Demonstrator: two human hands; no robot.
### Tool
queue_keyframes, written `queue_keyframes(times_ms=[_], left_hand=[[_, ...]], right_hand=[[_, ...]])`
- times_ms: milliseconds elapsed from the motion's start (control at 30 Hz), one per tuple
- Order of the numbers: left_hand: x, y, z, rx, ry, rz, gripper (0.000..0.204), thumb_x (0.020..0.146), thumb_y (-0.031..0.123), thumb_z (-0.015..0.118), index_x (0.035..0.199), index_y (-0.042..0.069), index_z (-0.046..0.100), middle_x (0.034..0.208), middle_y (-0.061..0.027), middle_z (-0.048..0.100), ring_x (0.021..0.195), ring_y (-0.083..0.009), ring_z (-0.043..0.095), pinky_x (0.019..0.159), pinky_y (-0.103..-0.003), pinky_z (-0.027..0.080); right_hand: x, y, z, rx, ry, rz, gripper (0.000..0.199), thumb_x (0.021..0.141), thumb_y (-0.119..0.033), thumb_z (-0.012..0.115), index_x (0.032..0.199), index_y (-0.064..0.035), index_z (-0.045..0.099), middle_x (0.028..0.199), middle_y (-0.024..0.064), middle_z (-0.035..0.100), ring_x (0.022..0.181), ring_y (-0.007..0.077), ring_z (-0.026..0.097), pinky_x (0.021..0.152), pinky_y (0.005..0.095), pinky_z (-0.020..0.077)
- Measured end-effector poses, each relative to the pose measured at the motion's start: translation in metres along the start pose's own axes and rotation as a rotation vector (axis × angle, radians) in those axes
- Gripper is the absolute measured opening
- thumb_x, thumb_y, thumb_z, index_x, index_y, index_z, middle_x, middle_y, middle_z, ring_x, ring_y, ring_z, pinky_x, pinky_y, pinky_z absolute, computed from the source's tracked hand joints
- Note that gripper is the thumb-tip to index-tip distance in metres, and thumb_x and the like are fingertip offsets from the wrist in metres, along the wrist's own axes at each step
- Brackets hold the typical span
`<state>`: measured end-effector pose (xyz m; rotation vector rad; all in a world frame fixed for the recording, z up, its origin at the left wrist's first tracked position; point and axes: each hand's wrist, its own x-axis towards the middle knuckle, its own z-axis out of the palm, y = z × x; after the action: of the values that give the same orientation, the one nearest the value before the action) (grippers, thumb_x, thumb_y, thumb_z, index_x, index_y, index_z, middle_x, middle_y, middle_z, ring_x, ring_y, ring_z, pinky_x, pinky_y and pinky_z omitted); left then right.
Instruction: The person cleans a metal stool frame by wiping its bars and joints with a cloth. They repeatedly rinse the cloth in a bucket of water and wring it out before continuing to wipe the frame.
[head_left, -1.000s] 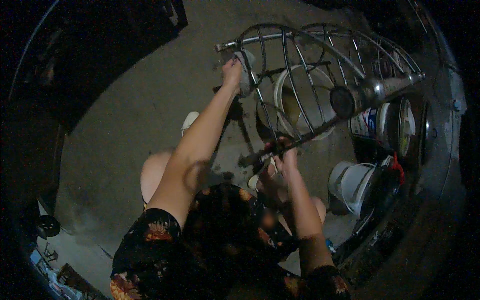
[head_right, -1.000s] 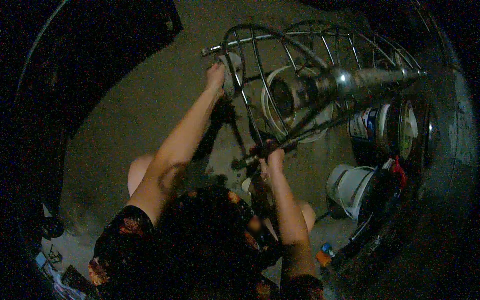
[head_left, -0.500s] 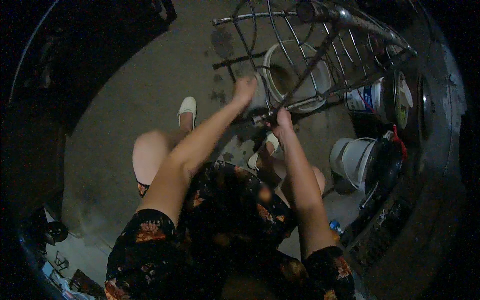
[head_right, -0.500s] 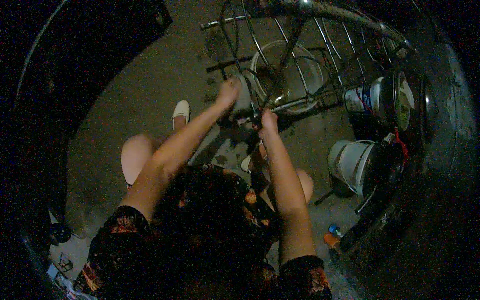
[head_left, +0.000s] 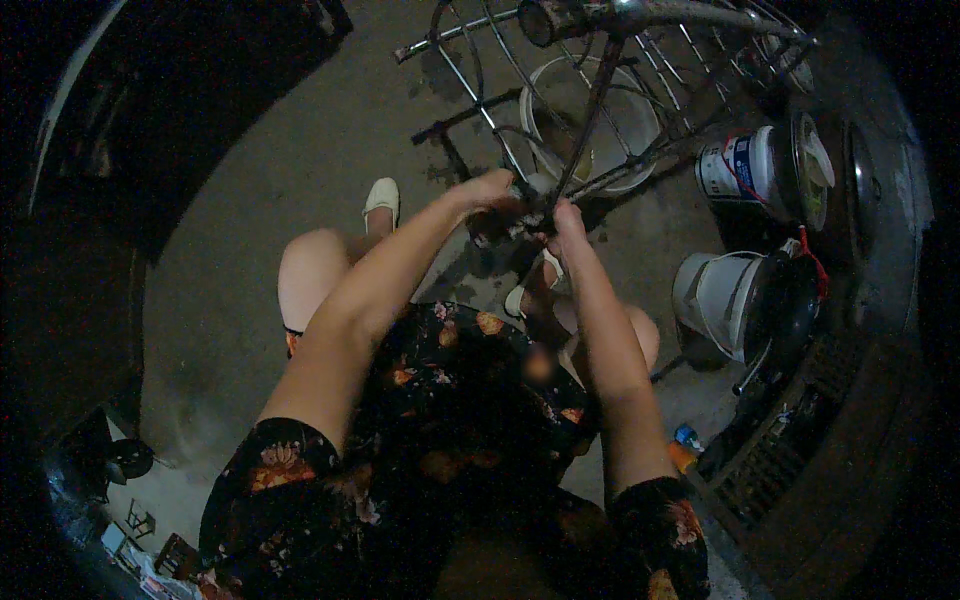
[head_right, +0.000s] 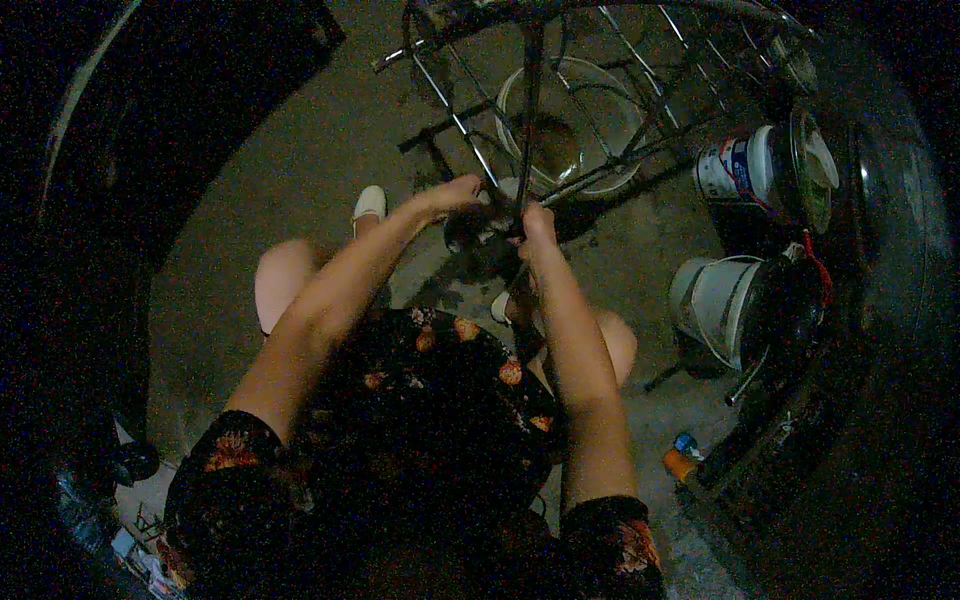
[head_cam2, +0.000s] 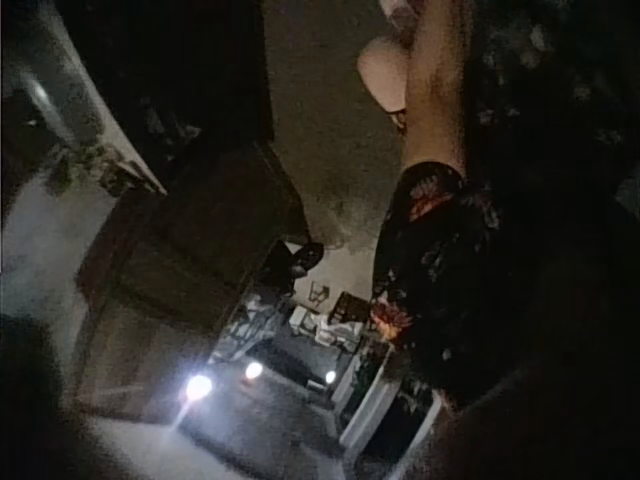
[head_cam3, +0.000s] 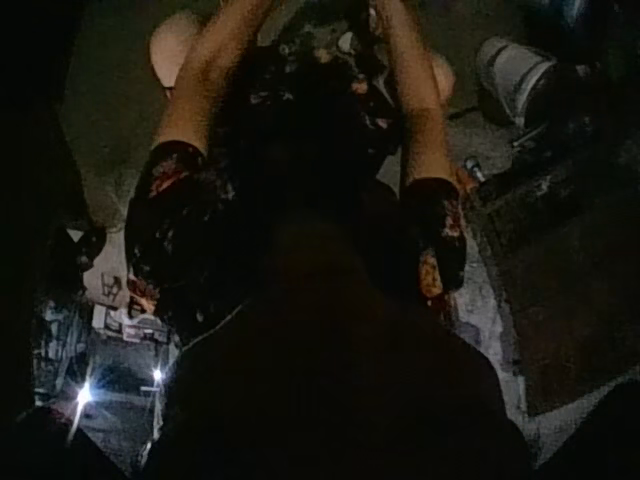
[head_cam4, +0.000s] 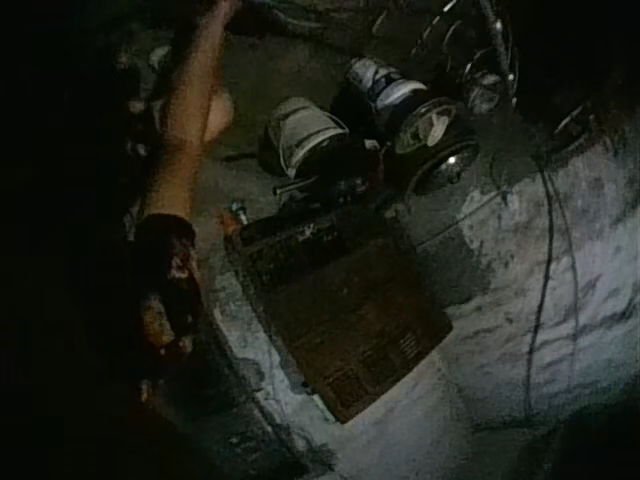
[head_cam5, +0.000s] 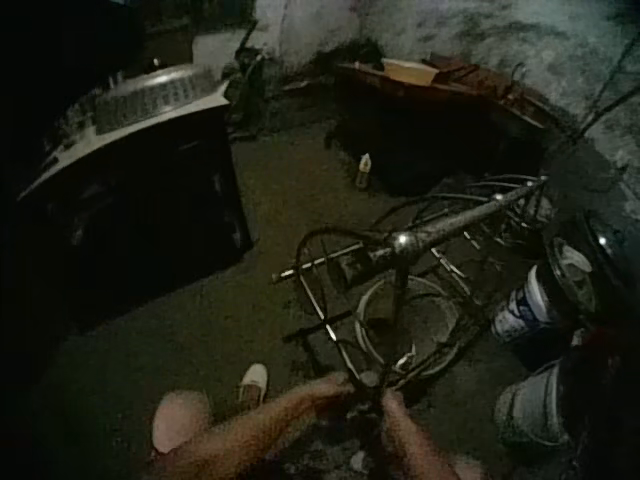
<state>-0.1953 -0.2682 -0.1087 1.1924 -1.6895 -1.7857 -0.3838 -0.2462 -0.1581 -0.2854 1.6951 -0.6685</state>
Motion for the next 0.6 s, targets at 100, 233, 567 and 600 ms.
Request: queue_keyframes(times_ms=[100,233,567,600], left_hand=[[0.009,-0.030,0.003,0.474,0.162,-0.133,0.041,0.066,0.033,0.069,0.084,-0.002,0.059,0.078,-0.0172,0.059,0.073,-0.0283,0.059,0.063,-0.038,0.045],[-0.021,-0.027,0.024,0.429,0.573,0.634,0.046,0.067,0.040,0.069,0.084,-0.002,0.058,0.078,-0.0198,0.058,0.075,-0.0349,0.057,0.064,-0.040,0.045],[0.005,-0.028,0.013,0.270,0.148,-0.080,0.040,0.063,0.032,0.071,0.082,-0.001,0.059,0.074,-0.0172,0.059,0.071,-0.0268,0.059,0.062,-0.036,0.044],[0.008,-0.053,0.010,0.176,0.217,-0.249,0.037,0.063,0.029,0.070,0.081,-0.002,0.059,0.073,-0.0162,0.060,0.070,-0.0252,0.059,0.061,-0.036,0.044]], right_hand=[[-0.023,-0.008,0.019,-0.081,-0.062,-0.017,0.030,0.086,-0.035,0.045,0.093,-0.0069,0.055,0.081,0.0076,0.058,0.068,0.0229,0.056,0.049,0.0392,0.0426],[-0.034,-0.010,0.017,0.122,-0.090,-0.034,0.028,0.085,-0.032,0.049,0.092,-0.0052,0.056,0.082,0.0072,0.058,0.073,0.0227,0.057,0.054,0.0405,0.0446],[0.011,0.008,0.003,0.191,-0.002,-0.114,0.025,0.084,-0.020,0.040,0.083,0.0010,0.053,0.073,0.0119,0.054,0.061,0.0239,0.054,0.046,0.0381,0.0438],[-0.005,0.001,0.017,0.130,-0.052,-0.100,0.028,0.084,-0.023,0.042,0.082,0.0019,0.054,0.074,0.0117,0.054,0.061,0.0230,0.053,0.048,0.0394,0.0420]])
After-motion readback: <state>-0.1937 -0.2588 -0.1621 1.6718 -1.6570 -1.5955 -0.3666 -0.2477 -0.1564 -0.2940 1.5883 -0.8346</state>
